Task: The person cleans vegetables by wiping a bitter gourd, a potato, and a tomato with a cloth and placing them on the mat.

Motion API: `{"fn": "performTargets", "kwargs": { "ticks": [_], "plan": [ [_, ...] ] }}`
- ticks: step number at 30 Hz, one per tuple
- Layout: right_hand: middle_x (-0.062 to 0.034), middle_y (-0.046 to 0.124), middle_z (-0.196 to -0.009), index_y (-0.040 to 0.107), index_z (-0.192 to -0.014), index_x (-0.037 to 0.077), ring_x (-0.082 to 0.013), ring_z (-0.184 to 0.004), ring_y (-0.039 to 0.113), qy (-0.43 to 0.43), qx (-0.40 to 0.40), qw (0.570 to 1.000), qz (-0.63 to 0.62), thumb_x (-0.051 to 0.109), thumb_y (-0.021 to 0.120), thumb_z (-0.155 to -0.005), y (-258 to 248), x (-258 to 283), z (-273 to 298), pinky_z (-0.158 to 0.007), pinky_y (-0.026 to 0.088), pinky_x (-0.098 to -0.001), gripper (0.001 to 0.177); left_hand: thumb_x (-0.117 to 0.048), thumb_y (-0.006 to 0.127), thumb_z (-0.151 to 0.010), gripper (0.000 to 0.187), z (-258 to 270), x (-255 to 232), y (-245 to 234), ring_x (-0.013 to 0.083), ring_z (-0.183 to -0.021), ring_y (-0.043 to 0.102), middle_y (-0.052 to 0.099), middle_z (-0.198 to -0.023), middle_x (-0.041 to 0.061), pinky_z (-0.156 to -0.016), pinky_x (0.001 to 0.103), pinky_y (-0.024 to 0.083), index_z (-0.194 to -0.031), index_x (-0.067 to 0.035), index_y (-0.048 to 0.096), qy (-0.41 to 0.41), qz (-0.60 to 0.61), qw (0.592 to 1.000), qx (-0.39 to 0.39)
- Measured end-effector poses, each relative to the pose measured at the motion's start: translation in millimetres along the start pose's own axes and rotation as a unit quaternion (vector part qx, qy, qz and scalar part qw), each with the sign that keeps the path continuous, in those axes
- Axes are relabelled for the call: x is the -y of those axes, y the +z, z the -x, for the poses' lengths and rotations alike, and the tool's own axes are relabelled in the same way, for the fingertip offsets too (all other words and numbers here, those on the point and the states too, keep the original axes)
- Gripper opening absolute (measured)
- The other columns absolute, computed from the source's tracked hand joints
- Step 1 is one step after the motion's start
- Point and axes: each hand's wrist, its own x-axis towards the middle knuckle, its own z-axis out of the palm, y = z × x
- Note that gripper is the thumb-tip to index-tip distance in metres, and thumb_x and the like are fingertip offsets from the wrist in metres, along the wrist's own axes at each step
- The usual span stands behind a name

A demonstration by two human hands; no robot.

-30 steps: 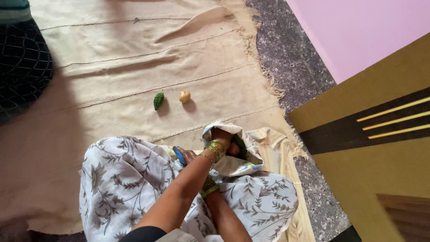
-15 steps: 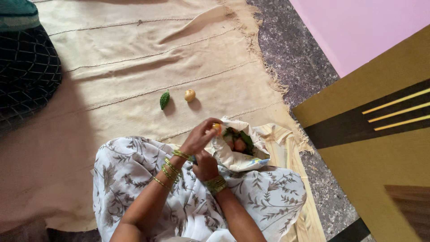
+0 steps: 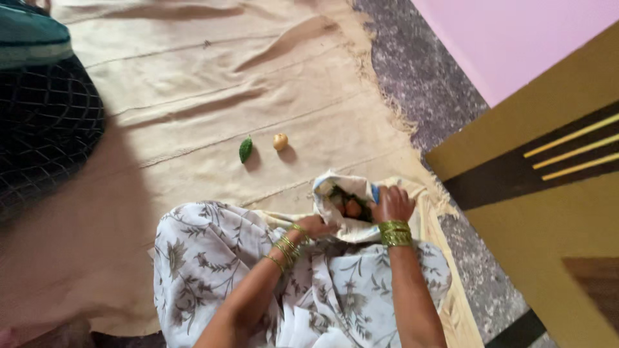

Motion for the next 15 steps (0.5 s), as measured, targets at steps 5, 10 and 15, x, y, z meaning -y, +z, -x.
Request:
{"fn": "performTargets", "kwargs": {
  "ticks": [5,10,15],
  "plan": [
    [-0.0014,0.074,-0.094,0.075,-0.111,0.026,-0.0267,-0.076,0.074,0.158,0.088,0.969,-0.167,0.025,0.070,-0.086,35.2,-40.3,-11.3,-0.064,0.060,-0.0463,0.026,-0.058,0.058,-0.092,0.055,-15.7,-16.7,25.6,0.0320,-0.088,0.065,0.071,-0.101,0.017,-0.079,0.043,0.050,-0.116,-0.011,0.072,0.046,0.127,0.985,-0.111],
    [-0.0093,0.075,-0.100,0.079,-0.106,0.023,-0.0380,-0.086,0.070,0.163,-0.167,0.951,-0.202,0.021,0.073,-0.079,26.9,-51.2,-26.4,-0.072,0.056,-0.0510,0.028,-0.044,0.058,-0.101,0.045,-11.0,-61.9,2.6,0.0142,-0.053,0.056,0.065,-0.072,0.006,-0.046,0.032,0.044,-0.099,0.000,0.071,0.077,0.316,0.945,-0.034],
    [-0.0099,0.075,-0.103,0.080,-0.107,0.022,-0.0374,-0.089,0.071,0.208,-0.223,0.928,-0.213,0.017,0.072,-0.080,32.6,-67.1,-28.0,-0.073,0.055,-0.0507,0.029,-0.043,0.057,-0.102,0.043,9.3,-65.6,6.4,0.0095,-0.051,0.054,0.059,-0.068,0.002,-0.046,0.028,0.045,-0.094,-0.002,0.067,0.131,0.357,0.925,0.005]
  ]
}}
